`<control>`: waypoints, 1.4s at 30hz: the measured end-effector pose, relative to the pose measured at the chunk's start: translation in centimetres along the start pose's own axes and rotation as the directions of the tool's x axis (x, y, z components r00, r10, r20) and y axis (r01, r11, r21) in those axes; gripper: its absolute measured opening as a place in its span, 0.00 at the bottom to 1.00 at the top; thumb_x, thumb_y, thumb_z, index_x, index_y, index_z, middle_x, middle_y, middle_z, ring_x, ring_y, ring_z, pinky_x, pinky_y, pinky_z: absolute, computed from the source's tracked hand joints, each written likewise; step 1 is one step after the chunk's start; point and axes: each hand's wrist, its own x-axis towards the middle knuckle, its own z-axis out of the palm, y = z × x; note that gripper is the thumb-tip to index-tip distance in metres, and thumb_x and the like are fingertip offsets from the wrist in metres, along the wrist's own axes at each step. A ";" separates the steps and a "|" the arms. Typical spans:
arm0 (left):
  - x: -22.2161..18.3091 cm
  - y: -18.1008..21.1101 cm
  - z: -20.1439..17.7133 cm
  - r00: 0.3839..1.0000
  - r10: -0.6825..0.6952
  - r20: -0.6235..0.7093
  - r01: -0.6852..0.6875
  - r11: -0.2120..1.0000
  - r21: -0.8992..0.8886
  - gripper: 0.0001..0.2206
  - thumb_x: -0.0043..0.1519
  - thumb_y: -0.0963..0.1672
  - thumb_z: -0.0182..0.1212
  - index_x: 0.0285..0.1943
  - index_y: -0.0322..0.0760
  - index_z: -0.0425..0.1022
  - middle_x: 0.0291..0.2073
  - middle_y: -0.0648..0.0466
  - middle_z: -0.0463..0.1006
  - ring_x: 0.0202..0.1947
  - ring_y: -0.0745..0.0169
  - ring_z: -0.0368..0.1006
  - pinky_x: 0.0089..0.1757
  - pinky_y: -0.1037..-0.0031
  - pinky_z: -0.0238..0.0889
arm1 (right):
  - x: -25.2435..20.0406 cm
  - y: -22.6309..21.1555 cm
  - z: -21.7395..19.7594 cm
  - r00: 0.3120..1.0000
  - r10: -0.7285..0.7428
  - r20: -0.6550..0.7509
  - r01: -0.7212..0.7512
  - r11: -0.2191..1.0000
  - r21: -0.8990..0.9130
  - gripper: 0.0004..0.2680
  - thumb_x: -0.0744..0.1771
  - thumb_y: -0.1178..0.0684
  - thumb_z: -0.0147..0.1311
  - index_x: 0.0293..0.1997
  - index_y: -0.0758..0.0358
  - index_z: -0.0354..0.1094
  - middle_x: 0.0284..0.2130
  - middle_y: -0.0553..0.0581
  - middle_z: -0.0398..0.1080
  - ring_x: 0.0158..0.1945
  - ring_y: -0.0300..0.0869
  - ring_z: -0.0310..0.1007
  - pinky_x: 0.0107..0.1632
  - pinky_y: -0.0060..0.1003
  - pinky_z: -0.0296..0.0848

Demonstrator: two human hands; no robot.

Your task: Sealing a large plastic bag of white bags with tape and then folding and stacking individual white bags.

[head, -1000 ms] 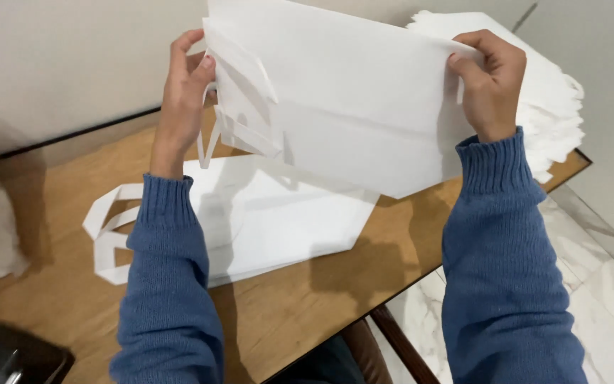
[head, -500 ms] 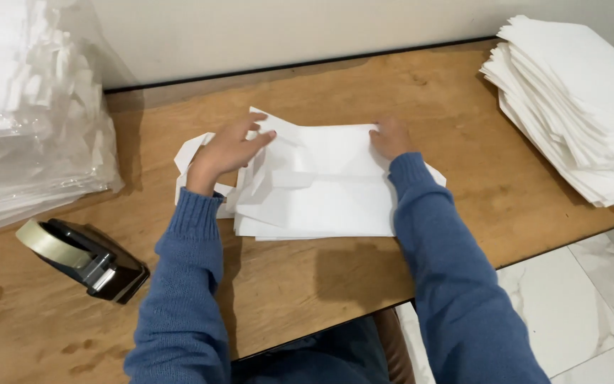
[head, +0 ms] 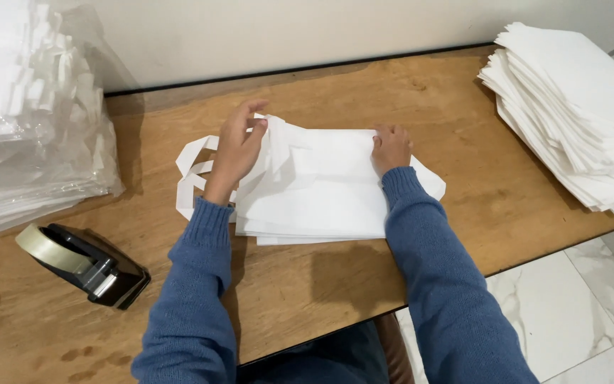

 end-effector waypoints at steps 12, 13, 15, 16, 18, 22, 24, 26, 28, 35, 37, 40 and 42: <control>-0.4 -7.5 3.0 0.999 -0.022 -0.040 0.042 0.800 0.599 0.11 0.52 0.40 0.50 0.44 0.36 0.67 0.31 0.46 0.73 0.35 0.49 0.70 0.37 0.63 0.63 | -0.7 1.7 -1.1 0.989 0.024 0.145 -0.036 0.996 0.080 0.15 0.65 0.39 0.35 0.54 0.51 0.50 0.53 0.57 0.51 0.59 0.44 0.46 0.58 0.42 0.47; -0.3 -7.7 2.2 0.999 -0.024 -0.038 0.042 0.800 0.599 0.11 0.52 0.40 0.50 0.44 0.36 0.67 0.31 0.46 0.73 0.35 0.49 0.70 0.37 0.63 0.63 | -1.0 2.0 -1.6 0.989 0.026 0.147 -0.038 0.996 0.080 0.15 0.65 0.39 0.35 0.54 0.51 0.50 0.53 0.57 0.51 0.59 0.44 0.46 0.58 0.42 0.47; 0.1 -8.1 0.5 0.939 -0.329 -0.101 0.296 0.619 0.728 0.13 0.55 0.45 0.50 0.45 0.35 0.69 0.31 0.46 0.74 0.32 0.54 0.72 0.33 0.69 0.65 | -1.4 2.4 -2.8 0.976 0.049 0.211 -0.073 0.992 0.107 0.17 0.64 0.37 0.36 0.55 0.48 0.50 0.55 0.56 0.50 0.60 0.43 0.44 0.59 0.42 0.44; -0.5 -7.7 0.5 0.939 -0.329 -0.101 0.295 0.619 0.728 0.13 0.55 0.45 0.50 0.45 0.35 0.69 0.31 0.46 0.74 0.32 0.54 0.72 0.33 0.69 0.65 | -1.5 2.8 -2.8 0.976 0.050 0.211 -0.074 0.991 0.107 0.17 0.64 0.37 0.36 0.55 0.48 0.50 0.55 0.56 0.50 0.60 0.43 0.44 0.59 0.42 0.44; -1.6 -6.9 0.5 0.844 -0.535 0.024 0.366 0.609 0.704 0.22 0.55 0.49 0.49 0.51 0.26 0.63 0.39 0.35 0.70 0.39 0.43 0.70 0.35 0.57 0.65 | -1.6 3.6 -2.8 0.959 0.069 0.276 -0.110 0.985 0.136 0.20 0.63 0.36 0.39 0.57 0.49 0.49 0.56 0.55 0.49 0.61 0.43 0.44 0.59 0.41 0.46; -1.5 -9.2 1.7 0.820 -0.572 0.025 0.434 0.649 0.625 0.28 0.54 0.52 0.51 0.55 0.26 0.55 0.43 0.34 0.67 0.42 0.41 0.68 0.36 0.56 0.65 | -2.5 3.1 -3.8 0.961 0.068 0.268 -0.098 0.990 0.102 0.19 0.63 0.43 0.42 0.57 0.54 0.50 0.54 0.58 0.51 0.59 0.45 0.46 0.58 0.41 0.52; -2.0 -6.8 2.0 0.815 -0.579 0.026 0.507 0.734 0.451 0.31 0.53 0.48 0.54 0.59 0.23 0.45 0.46 0.30 0.62 0.47 0.37 0.63 0.41 0.53 0.61 | -2.2 3.2 -3.6 0.953 0.106 0.285 -0.153 0.977 0.146 0.19 0.62 0.45 0.46 0.57 0.55 0.51 0.52 0.58 0.54 0.57 0.44 0.50 0.56 0.39 0.56; -2.2 -5.4 2.4 0.824 -0.566 0.033 0.490 0.740 0.461 0.31 0.52 0.46 0.56 0.58 0.23 0.46 0.47 0.30 0.61 0.49 0.36 0.61 0.43 0.53 0.60 | -1.9 3.7 -3.1 0.941 0.132 0.313 -0.212 0.949 0.235 0.20 0.60 0.47 0.48 0.56 0.57 0.53 0.51 0.57 0.56 0.56 0.44 0.53 0.54 0.38 0.58; -2.3 -3.6 2.8 0.836 -0.547 0.042 0.466 0.749 0.471 0.30 0.52 0.45 0.57 0.58 0.24 0.46 0.47 0.30 0.60 0.50 0.35 0.59 0.44 0.53 0.59 | -0.9 4.9 -2.2 0.929 0.156 0.336 -0.270 0.907 0.325 0.20 0.59 0.49 0.51 0.55 0.58 0.54 0.50 0.57 0.58 0.54 0.44 0.56 0.53 0.37 0.60; -2.8 -1.1 3.7 0.864 -0.491 0.112 0.298 0.679 0.671 0.26 0.53 0.46 0.54 0.56 0.24 0.54 0.44 0.32 0.65 0.46 0.42 0.65 0.39 0.57 0.64 | -4.0 2.2 -2.5 0.979 -0.164 -0.122 0.176 0.980 0.094 0.21 0.59 0.44 0.52 0.54 0.58 0.53 0.49 0.62 0.52 0.54 0.53 0.52 0.54 0.46 0.53; -2.5 -1.6 3.7 0.875 -0.470 0.116 0.282 0.689 0.668 0.26 0.53 0.45 0.55 0.55 0.23 0.54 0.43 0.31 0.66 0.45 0.40 0.66 0.37 0.57 0.65 | -7.1 -1.1 -3.9 0.913 -0.351 -0.207 0.384 0.911 0.150 0.24 0.59 0.40 0.52 0.55 0.60 0.51 0.49 0.65 0.53 0.54 0.57 0.53 0.55 0.50 0.53; -2.0 -2.1 4.1 0.889 -0.448 0.094 0.298 0.723 0.623 0.24 0.53 0.43 0.55 0.55 0.22 0.54 0.44 0.31 0.65 0.46 0.40 0.64 0.39 0.58 0.65 | -11.6 -5.6 -4.5 0.693 -0.720 -0.033 0.656 0.611 0.443 0.35 0.53 0.33 0.56 0.60 0.59 0.42 0.56 0.71 0.44 0.59 0.63 0.40 0.59 0.54 0.40; -2.1 -1.5 4.1 0.889 -0.447 0.101 0.331 0.778 0.534 0.24 0.53 0.43 0.54 0.56 0.22 0.55 0.46 0.30 0.63 0.46 0.39 0.64 0.39 0.58 0.64 | -13.5 -7.6 -3.8 0.587 -0.728 0.353 0.626 0.685 0.373 0.36 0.56 0.29 0.46 0.62 0.57 0.33 0.60 0.69 0.34 0.62 0.61 0.30 0.60 0.59 0.33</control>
